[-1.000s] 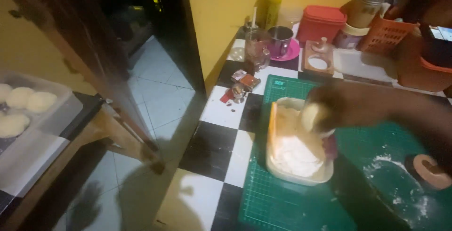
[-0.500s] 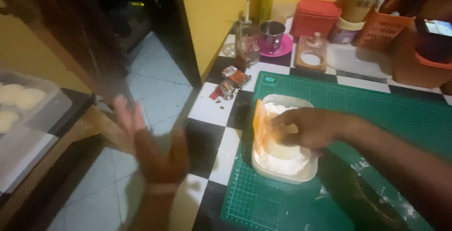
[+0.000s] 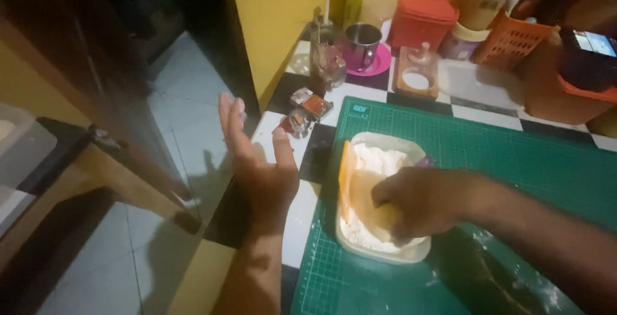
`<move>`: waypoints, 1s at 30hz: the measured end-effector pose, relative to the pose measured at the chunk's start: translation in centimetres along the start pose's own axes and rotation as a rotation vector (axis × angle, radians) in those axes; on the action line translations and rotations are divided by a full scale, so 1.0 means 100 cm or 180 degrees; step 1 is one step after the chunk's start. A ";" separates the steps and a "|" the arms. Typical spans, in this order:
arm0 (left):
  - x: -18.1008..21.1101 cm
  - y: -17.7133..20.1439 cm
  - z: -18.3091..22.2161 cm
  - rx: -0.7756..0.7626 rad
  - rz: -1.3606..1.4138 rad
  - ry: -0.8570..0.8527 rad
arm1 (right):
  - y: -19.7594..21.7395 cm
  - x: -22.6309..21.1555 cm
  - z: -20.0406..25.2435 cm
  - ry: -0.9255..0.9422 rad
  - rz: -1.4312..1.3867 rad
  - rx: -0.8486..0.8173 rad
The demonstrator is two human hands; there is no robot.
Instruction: The person is flouring dough balls and using a circular cutter to shape them into rings, likely for donuts.
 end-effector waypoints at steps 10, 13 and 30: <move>0.000 0.005 -0.005 -0.0134 -0.0168 -0.0228 | 0.013 -0.019 -0.006 -0.0017 -0.0147 0.0185; -0.002 0.004 -0.003 -0.0126 -0.0147 -0.0252 | 0.013 -0.003 -0.005 0.0236 -0.0345 0.0472; -0.016 0.001 0.001 -0.0128 -0.0233 -0.0723 | 0.011 0.010 -0.005 0.0468 -0.0408 0.0606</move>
Point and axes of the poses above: each hand's wrist, its own z-axis away from the middle knuckle, its own y-axis out of the back of the hand, x = y × z, the point moved 5 cm from there along -z, towards the middle knuckle, and after that the axes turned 3 degrees about -x, right-handed, at the moved point
